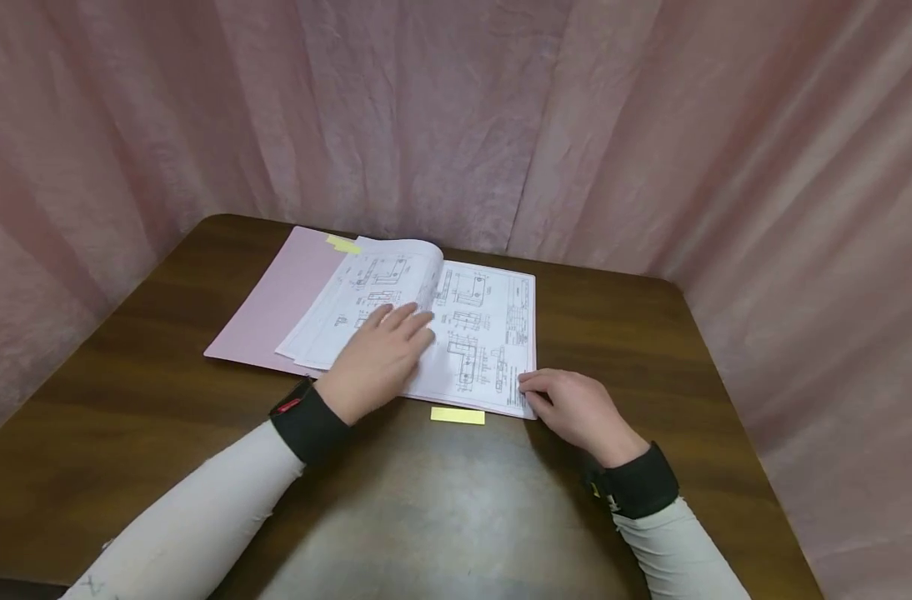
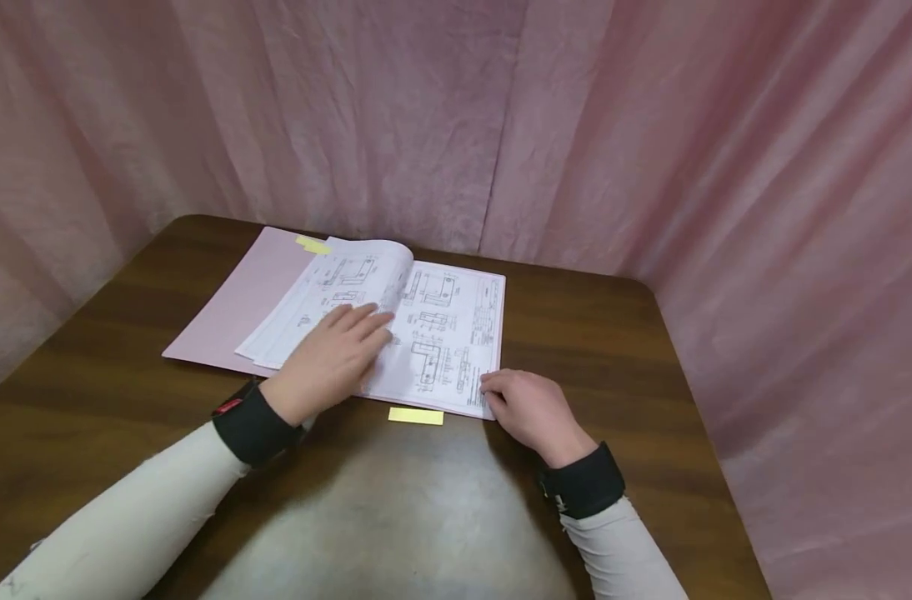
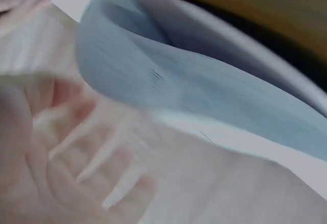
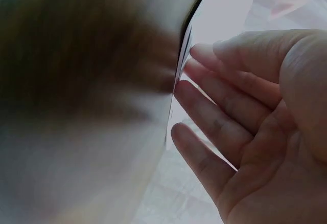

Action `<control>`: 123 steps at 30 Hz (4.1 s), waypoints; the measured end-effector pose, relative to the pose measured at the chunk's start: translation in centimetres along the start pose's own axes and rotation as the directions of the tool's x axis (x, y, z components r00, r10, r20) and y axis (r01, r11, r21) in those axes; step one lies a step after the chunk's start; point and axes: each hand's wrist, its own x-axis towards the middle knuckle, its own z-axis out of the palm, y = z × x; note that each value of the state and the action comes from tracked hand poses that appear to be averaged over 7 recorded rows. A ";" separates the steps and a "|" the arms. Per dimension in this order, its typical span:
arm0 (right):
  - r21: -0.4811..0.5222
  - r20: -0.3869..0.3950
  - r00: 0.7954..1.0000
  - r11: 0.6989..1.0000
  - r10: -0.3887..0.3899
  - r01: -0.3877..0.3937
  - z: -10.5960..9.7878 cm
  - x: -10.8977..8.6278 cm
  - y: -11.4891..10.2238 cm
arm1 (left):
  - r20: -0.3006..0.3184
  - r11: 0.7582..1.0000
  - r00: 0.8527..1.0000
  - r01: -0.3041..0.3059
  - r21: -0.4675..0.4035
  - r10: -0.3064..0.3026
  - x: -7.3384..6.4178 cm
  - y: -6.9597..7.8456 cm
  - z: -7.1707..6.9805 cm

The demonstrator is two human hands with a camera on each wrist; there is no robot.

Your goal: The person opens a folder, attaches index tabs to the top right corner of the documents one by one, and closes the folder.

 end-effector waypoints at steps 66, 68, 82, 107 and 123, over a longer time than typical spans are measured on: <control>-0.004 -0.006 1.000 1.000 -0.030 0.030 0.1 1.5 1.4 | 0.100 0.977 0.982 -0.145 -0.157 0.162 3.2 3.4 1.8; -0.002 0.002 1.000 1.000 -0.028 0.028 0.2 1.5 1.4 | 0.120 0.970 0.975 -0.163 -0.183 0.187 3.4 3.9 1.9; 0.002 0.022 0.999 1.000 -0.029 0.029 0.1 1.6 1.3 | 0.181 0.965 0.966 -0.144 -0.221 0.186 3.6 4.6 2.1; -0.008 0.010 0.999 0.999 -0.035 0.035 0.0 1.3 1.4 | 0.144 0.950 0.964 -0.183 -0.252 0.224 3.8 4.8 2.3; 0.006 -0.039 0.999 1.000 -0.009 0.009 0.4 1.1 1.2 | 0.088 0.939 0.961 -0.235 -0.250 0.264 3.7 4.8 2.6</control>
